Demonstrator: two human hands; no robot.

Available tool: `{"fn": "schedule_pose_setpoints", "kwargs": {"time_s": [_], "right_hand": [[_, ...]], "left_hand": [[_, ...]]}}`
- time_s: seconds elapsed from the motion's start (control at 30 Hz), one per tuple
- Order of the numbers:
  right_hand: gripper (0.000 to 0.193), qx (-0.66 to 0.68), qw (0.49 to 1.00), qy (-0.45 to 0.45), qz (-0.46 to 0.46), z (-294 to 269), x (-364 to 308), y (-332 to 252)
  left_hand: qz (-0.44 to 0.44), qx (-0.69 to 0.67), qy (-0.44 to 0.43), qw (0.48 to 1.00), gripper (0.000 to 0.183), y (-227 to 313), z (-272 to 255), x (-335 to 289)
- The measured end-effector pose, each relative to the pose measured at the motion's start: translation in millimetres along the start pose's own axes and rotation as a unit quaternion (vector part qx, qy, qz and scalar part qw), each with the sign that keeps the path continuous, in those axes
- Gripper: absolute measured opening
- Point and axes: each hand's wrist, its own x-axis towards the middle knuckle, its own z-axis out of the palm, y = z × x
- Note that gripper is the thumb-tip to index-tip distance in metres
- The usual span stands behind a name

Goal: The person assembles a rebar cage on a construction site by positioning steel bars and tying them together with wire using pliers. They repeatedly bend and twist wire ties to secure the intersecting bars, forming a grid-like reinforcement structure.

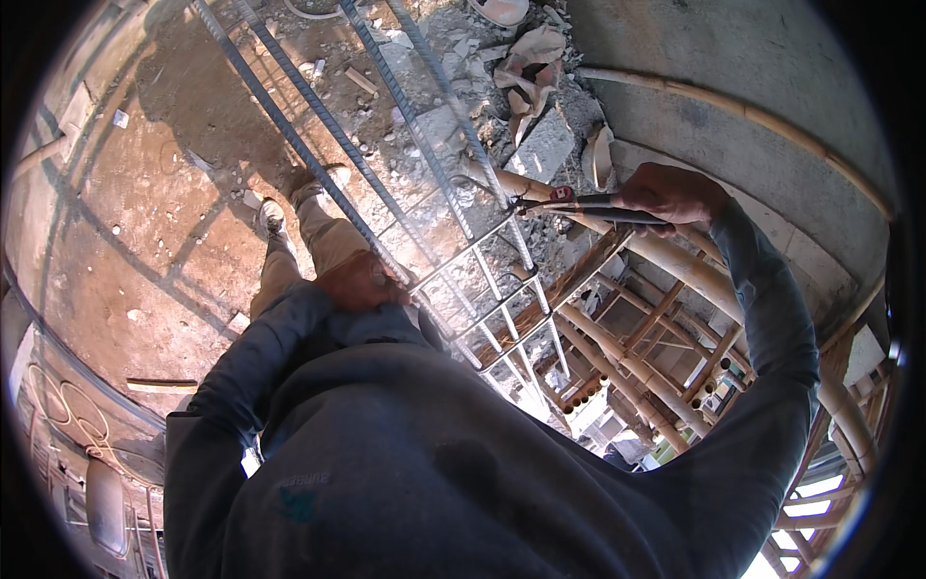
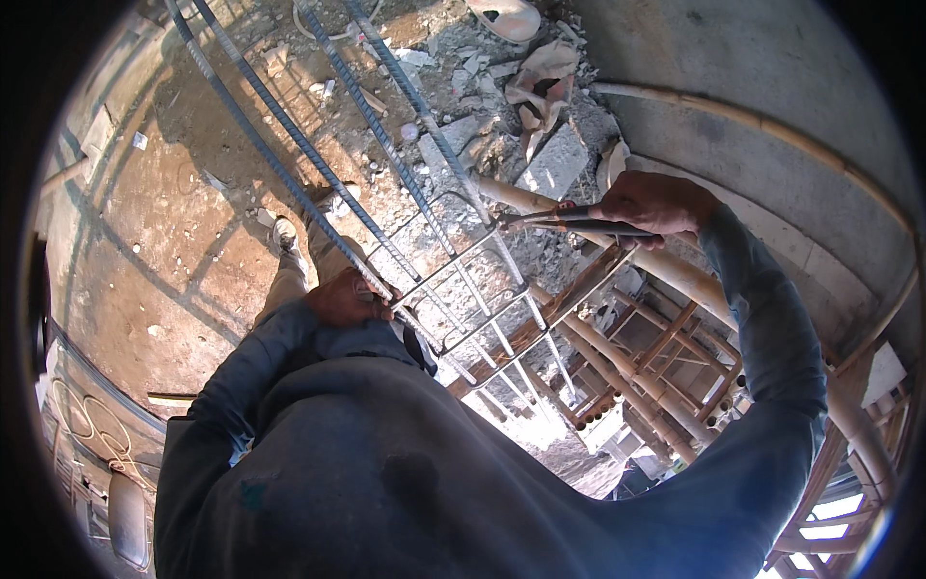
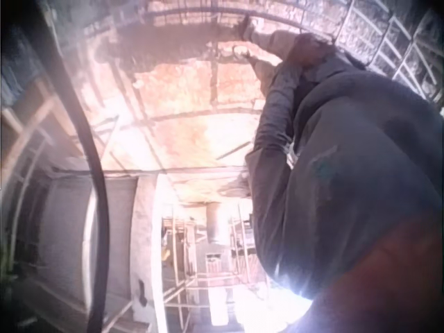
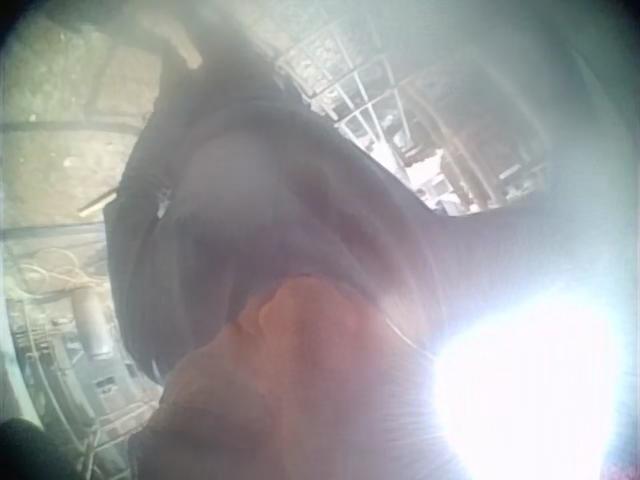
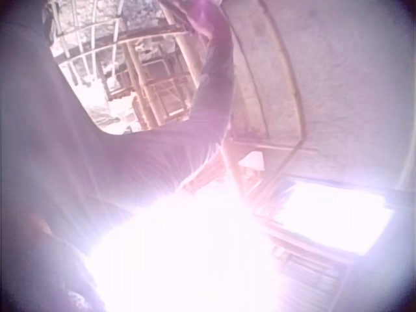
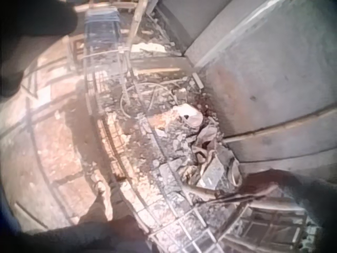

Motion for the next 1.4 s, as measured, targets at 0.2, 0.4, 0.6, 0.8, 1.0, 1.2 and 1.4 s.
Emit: {"fn": "schedule_pose_setpoints", "kwargs": {"time_s": [0.2, 0.4, 0.6, 0.8, 1.0, 1.2, 1.4], "right_hand": [[0.049, 0.234, 0.969, 0.046, 0.060, 9, 0, 16], [0.077, -0.326, 0.897, 0.244, -0.173, 34, -4, 2], [0.049, -0.535, 0.758, 0.322, -0.186, 57, -12, -10], [0.041, -0.039, 0.998, 0.045, 0.004, 48, -5, 21], [0.039, 0.629, 0.777, -0.021, 0.003, 136, 6, 92], [0.059, 0.781, 0.579, 0.170, -0.162, 297, 47, 54], [0.053, 0.818, 0.472, 0.148, -0.293, 319, 54, -5]], "left_hand": [[0.044, -0.018, 0.001, 0.999, 0.050, -3, 0, -1], [0.008, 0.021, -0.075, 0.997, 0.044, -1, -8, 4], [0.007, -0.041, -0.084, 0.996, 0.040, 17, -12, 1], [-0.003, -0.049, -0.077, 0.996, 0.048, 29, -12, 1], [0.040, 0.049, -0.114, 0.991, 0.049, 18, -19, 8], [0.087, 0.157, -0.220, 0.959, 0.047, -9, -30, 28], [-0.049, 0.387, -0.298, 0.871, 0.058, 21, -40, 36]]}}
